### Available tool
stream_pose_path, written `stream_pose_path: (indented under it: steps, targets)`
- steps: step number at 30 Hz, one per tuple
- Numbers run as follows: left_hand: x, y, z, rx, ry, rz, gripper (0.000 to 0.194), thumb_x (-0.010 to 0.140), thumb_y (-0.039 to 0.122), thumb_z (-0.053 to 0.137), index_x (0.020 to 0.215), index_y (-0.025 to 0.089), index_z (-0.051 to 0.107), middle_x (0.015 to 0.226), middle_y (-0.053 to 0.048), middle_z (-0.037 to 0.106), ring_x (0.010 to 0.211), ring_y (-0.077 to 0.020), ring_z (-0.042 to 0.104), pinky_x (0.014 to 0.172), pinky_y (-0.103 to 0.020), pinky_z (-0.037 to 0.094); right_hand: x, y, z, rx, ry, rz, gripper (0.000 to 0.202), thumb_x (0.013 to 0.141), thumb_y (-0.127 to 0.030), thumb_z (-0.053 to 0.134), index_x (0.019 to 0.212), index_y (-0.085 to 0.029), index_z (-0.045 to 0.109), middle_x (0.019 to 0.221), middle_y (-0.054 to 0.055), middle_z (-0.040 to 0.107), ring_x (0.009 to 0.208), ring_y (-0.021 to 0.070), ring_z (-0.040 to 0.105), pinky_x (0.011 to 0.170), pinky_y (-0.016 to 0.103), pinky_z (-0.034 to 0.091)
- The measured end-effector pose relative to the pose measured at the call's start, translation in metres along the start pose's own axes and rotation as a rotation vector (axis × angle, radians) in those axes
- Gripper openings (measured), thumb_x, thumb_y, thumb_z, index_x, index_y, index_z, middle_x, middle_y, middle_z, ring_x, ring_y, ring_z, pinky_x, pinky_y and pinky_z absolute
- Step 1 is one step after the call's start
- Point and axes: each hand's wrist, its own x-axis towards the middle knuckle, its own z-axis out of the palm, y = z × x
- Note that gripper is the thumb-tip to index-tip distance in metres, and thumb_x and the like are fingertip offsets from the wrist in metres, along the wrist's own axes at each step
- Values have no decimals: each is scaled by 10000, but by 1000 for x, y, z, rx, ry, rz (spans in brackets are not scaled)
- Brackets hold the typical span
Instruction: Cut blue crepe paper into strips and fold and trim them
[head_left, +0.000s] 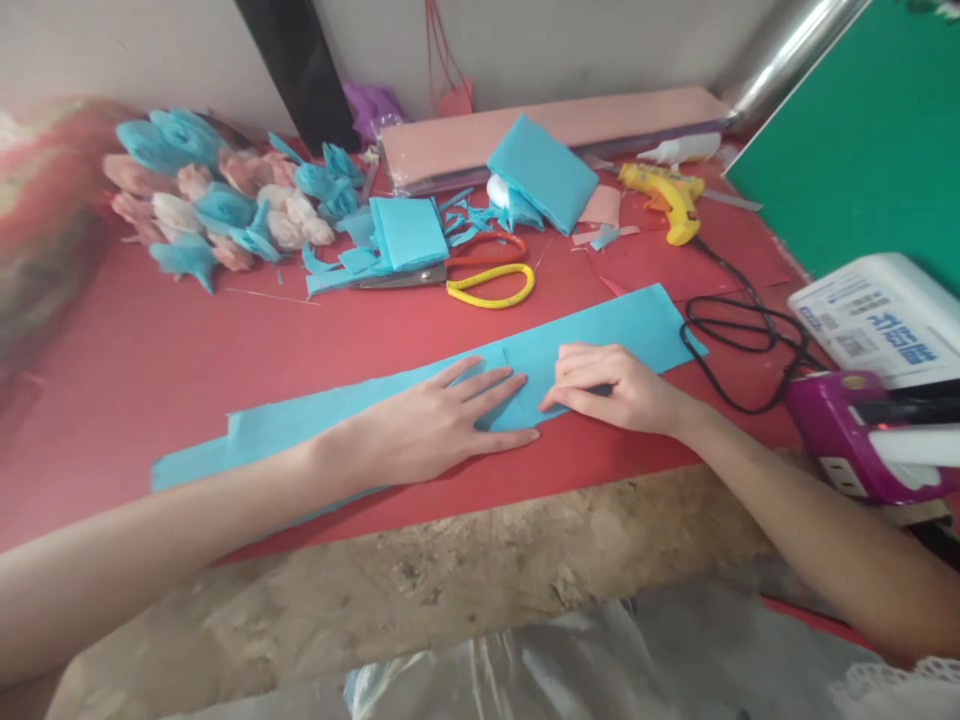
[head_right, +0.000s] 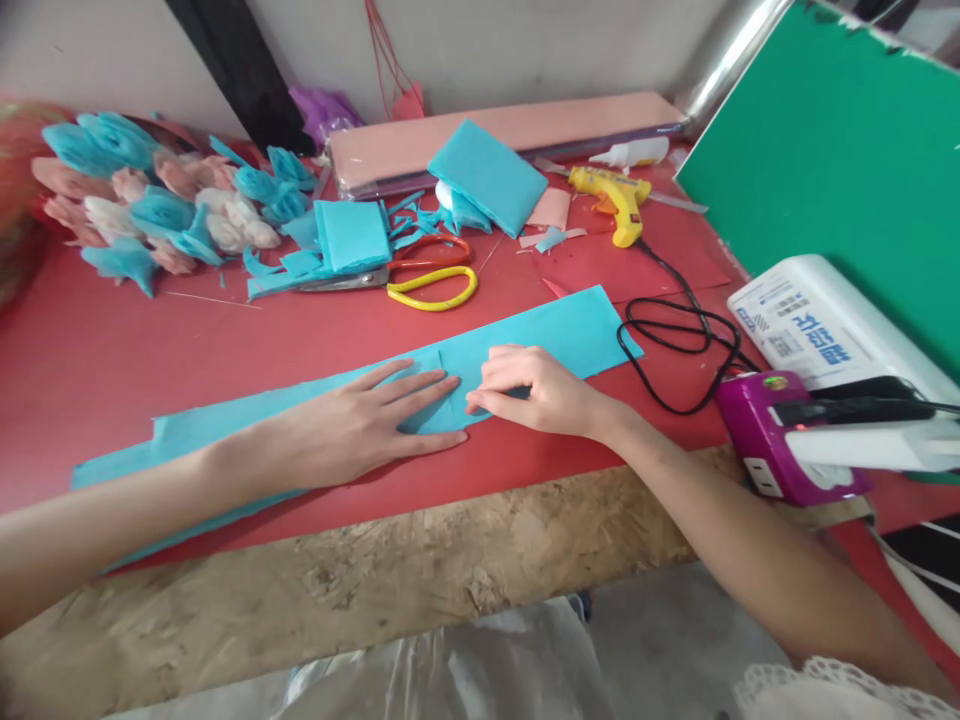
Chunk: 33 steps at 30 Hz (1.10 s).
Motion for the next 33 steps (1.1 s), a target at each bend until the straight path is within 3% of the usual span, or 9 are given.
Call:
stream_pose_path:
  steps: [5, 11, 16, 21, 27, 29, 33]
  targets:
    - [0, 1, 0, 27, -10, 12, 640, 864, 113, 525, 1394, 398, 308, 1461, -134, 394, 1349, -333, 352, 1033, -561, 355, -2, -1, 0, -82, -50, -85, 284, 917, -212, 469, 826, -158, 733, 534, -22, 484, 592, 119, 423, 655, 285, 358]
    - [-3, -2, 12, -65, 112, -16, 487, 901, 127, 394, 1384, 114, 340, 1435, -211, 404, 1354, -316, 350, 1083, -575, 272, -3, -4, 2, -174, -103, -129, 393, 929, -220, 422, 619, -164, 657, 537, -21, 453, 605, 118, 392, 667, 292, 309]
    - [-3, -3, 13, -187, 109, 35, 503, 906, 61, 298, 1407, 101, 272, 1402, -137, 478, 1339, -185, 395, 1165, -479, 127, -3, -2, 5, -219, -112, -148, 410, 907, -213, 458, 522, -156, 586, 515, -21, 436, 593, 115, 369, 653, 292, 275]
    - [1, -4, 7, -168, 9, -127, 636, 843, 137, 354, 1439, 21, 165, 1477, -195, 341, 1382, -230, 315, 1152, -488, 149, -2, -2, 6, -221, -120, -145, 417, 909, -219, 465, 525, -157, 613, 491, -28, 433, 567, 109, 360, 639, 293, 260]
    - [6, -19, -5, -125, -65, -260, 730, 826, 290, 453, 1429, -22, 185, 1502, -240, 252, 1403, -298, 244, 1144, -505, 156, -1, -2, 6, -218, -126, -155, 414, 914, -220, 450, 569, -151, 669, 483, -21, 463, 563, 113, 389, 631, 296, 267]
    - [8, -29, -9, -151, -44, -242, 703, 847, 325, 474, 1429, 21, 223, 1494, -219, 292, 1392, -300, 270, 1135, -499, 188, -2, 0, 6, -206, -120, -146, 389, 917, -228, 451, 628, -158, 702, 485, -21, 477, 567, 115, 398, 637, 297, 272]
    - [18, -49, -15, -241, 75, -110, 441, 901, 249, 457, 1328, 140, 449, 1338, -125, 533, 1273, -245, 433, 1083, -404, 309, -2, 1, 5, -134, -131, -109, 327, 921, -239, 451, 772, -183, 737, 493, -31, 501, 557, 111, 404, 652, 297, 293]
